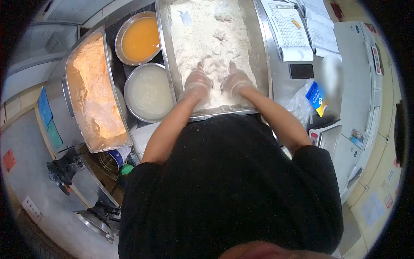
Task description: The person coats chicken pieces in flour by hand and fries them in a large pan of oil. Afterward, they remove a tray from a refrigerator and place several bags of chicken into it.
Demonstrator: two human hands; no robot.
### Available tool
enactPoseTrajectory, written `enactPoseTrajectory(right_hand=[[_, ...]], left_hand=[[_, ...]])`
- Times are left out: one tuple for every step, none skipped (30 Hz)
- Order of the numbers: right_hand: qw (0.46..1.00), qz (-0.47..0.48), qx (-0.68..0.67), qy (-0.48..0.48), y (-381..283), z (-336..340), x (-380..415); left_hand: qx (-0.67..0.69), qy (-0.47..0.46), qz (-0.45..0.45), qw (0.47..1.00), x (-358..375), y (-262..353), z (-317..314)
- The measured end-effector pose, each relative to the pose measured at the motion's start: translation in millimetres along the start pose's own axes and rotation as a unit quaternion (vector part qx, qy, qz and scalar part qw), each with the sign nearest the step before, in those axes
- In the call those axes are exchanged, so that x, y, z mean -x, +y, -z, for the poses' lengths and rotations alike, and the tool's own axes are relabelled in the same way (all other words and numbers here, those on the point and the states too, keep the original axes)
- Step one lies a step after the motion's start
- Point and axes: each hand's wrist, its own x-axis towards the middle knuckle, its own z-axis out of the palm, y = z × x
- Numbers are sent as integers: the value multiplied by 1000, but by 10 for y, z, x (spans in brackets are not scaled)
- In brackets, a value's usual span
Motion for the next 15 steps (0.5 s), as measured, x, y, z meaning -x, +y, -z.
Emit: enactPoseTrajectory(right_hand=[[1000, 0, 0, -2, 43, 29, -40], [996, 19, 87, -15, -34, 241, 12], [984, 37, 173, -29, -93, 395, 67], [965, 98, 243, 12, -98, 441, 145], [964, 100, 245, 12, -118, 540, 114], [970, 96, 219, -41, -162, 672, 68], [973, 91, 193, -91, -189, 806, 44], [966, 143, 189, -105, -405, 1116, 274], [966, 144, 189, -104, -472, 1156, 240], [973, 115, 194, -56, -531, 1219, 132], [976, 87, 200, -8, -580, 1303, -17], [976, 59, 206, 40, -626, 1397, -180], [973, 31, 209, 89, -654, 1475, -322], [973, 32, 210, 91, -634, 1533, -491], [991, 62, 109, 51, -581, 1545, -693]], left_hand=[[-64, -49, -86, 993, 28, -20, 105], [-148, 29, -135, 979, -223, -234, -285], [-151, 29, -136, 979, -153, -198, -101], [-112, 6, -110, 988, -85, -170, 87], [-72, -17, -82, 994, -10, -127, 305], [-71, -19, -80, 994, 59, -92, 386], [-106, -25, -97, 989, -36, -137, 532], [-140, -30, -113, 983, -116, -176, 681], [-175, -36, -130, 975, -148, -200, 815], [-211, -42, -148, 965, -306, -244, 987], [-245, -47, -164, 954, -434, -255, 1140], [-279, -52, -180, 942, -492, -265, 1288], [-314, -57, -195, 928, -409, -208, 1384], [-314, -54, -193, 928, -644, -261, 1240], [55, -7, -72, 996, -968, -355, 936]])
